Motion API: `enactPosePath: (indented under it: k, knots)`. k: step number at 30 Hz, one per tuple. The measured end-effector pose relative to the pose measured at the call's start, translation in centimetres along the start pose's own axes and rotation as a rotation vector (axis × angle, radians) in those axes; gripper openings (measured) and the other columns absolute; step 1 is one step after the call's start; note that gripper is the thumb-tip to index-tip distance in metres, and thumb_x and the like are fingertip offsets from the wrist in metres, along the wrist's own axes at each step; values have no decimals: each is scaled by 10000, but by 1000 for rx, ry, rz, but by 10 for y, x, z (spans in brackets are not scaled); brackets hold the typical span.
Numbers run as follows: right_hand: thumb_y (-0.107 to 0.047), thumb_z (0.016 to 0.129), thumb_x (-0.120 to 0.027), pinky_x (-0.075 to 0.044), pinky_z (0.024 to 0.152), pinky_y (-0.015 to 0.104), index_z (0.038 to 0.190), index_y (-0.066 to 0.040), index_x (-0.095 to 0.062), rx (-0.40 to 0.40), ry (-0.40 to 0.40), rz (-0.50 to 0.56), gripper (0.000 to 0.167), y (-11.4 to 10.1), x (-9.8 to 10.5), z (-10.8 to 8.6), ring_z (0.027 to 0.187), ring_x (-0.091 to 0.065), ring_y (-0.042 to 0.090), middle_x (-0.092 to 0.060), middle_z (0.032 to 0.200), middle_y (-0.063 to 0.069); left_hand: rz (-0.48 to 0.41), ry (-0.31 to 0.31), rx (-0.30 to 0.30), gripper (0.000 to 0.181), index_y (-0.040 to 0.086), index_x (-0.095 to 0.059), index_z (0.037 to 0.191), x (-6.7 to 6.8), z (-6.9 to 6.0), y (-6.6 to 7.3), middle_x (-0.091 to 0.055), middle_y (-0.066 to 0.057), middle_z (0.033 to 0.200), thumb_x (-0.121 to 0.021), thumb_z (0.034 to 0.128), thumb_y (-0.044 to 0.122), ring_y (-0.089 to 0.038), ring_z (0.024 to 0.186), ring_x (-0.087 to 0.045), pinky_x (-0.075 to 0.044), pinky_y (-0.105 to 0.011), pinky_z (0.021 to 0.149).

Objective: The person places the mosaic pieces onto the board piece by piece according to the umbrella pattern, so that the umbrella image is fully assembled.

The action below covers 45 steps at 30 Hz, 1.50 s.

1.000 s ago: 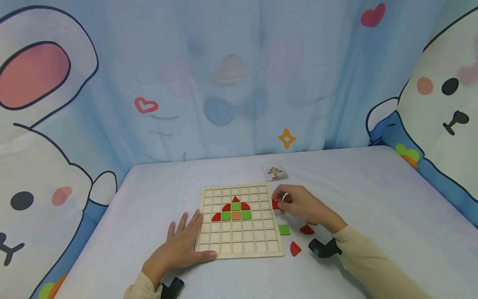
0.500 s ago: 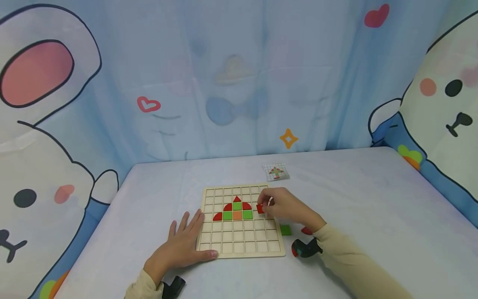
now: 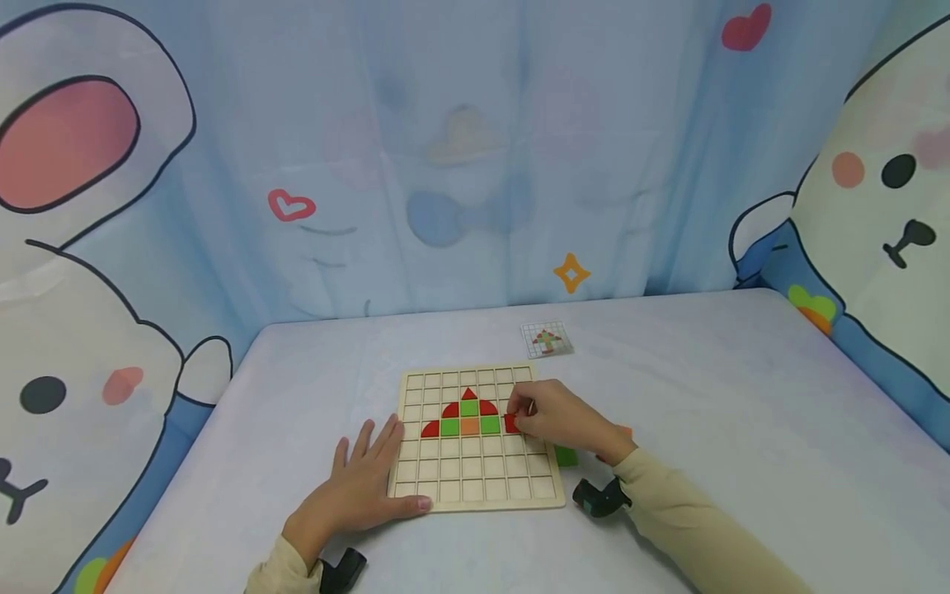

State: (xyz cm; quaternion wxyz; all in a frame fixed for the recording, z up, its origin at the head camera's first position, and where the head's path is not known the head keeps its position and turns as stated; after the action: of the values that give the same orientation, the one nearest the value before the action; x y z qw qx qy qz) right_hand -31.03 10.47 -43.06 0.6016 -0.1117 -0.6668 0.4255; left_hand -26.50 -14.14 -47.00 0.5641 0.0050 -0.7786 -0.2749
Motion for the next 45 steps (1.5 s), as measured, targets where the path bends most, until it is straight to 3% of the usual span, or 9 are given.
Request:
enactPosePath:
  k: [5, 13, 21, 27, 36, 41, 45]
  knots:
    - [73, 938, -666, -503, 673, 300, 920, -96, -706, 29, 13, -13, 175, -5, -3, -1, 752, -568, 141, -649, 853, -49, -2, 3, -5, 1233, 24, -201, 1707, 2, 0, 2, -141, -111, 1788, -787, 859, 702, -449, 1624, -12, 20, -709, 1230]
    - [42, 951, -722, -482, 677, 302, 897, -105, -722, 89, 52, -130, 156, -12, -5, -1, 760, -525, 111, -607, 818, -69, 7, 3, -5, 1230, 21, -209, 1704, 3, 0, 4, -143, -110, 1788, -790, 858, 699, -444, 1626, -10, 26, -700, 1234]
    - [47, 938, -732, -495, 666, 298, 901, -86, -731, 14, 80, -103, 138, -7, -2, -3, 714, -548, 116, -634, 791, -62, 10, 3, -4, 1229, 19, -206, 1704, 5, 0, 5, -143, -123, 1786, -792, 859, 692, -449, 1624, -22, 14, -709, 1231]
    - [-18, 992, -720, -499, 656, 294, 901, -97, -772, -3, 43, -76, 131, -6, 1, -7, 744, -558, 120, -639, 830, -59, 4, 0, -6, 1228, 21, -201, 1706, 4, 0, 7, -139, -121, 1787, -790, 862, 692, -447, 1625, -11, 21, -706, 1232]
    - [-68, 1021, -698, -566, 724, 306, 1029, -61, -772, 20, -17, 22, 74, -13, 16, -25, 829, -662, 124, -714, 983, -30, 3, -2, 5, 1232, 31, -205, 1708, 1, -1, 3, -142, -107, 1788, -796, 853, 693, -441, 1627, -10, 26, -696, 1235]
    - [-66, 1005, -724, -562, 771, 322, 1057, -53, -765, 64, -23, -24, 68, -16, 28, -37, 892, -659, 138, -708, 999, -45, -3, -1, 10, 1237, 29, -204, 1708, 0, -2, 2, -138, -106, 1788, -790, 854, 705, -434, 1628, -2, 23, -693, 1237]
    - [-58, 976, -756, -555, 787, 330, 1069, -49, -761, 53, -39, -56, 94, -11, 32, -45, 899, -637, 129, -696, 979, -70, -4, 0, 17, 1239, 30, -208, 1707, 0, -2, 2, -144, -110, 1787, -790, 851, 711, -430, 1629, -4, 15, -691, 1240]
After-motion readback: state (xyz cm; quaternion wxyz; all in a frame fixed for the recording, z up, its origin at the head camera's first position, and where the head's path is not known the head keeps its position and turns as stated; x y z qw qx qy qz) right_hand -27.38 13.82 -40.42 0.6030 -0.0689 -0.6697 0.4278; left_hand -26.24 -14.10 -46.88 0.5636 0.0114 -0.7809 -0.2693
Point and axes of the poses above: each hand's wrist, its own z-axis towards the middle knuckle, its own x-axis out of the back of the hand, y = z × x, the point moved 10 cm from there along z, towards the middle knuckle
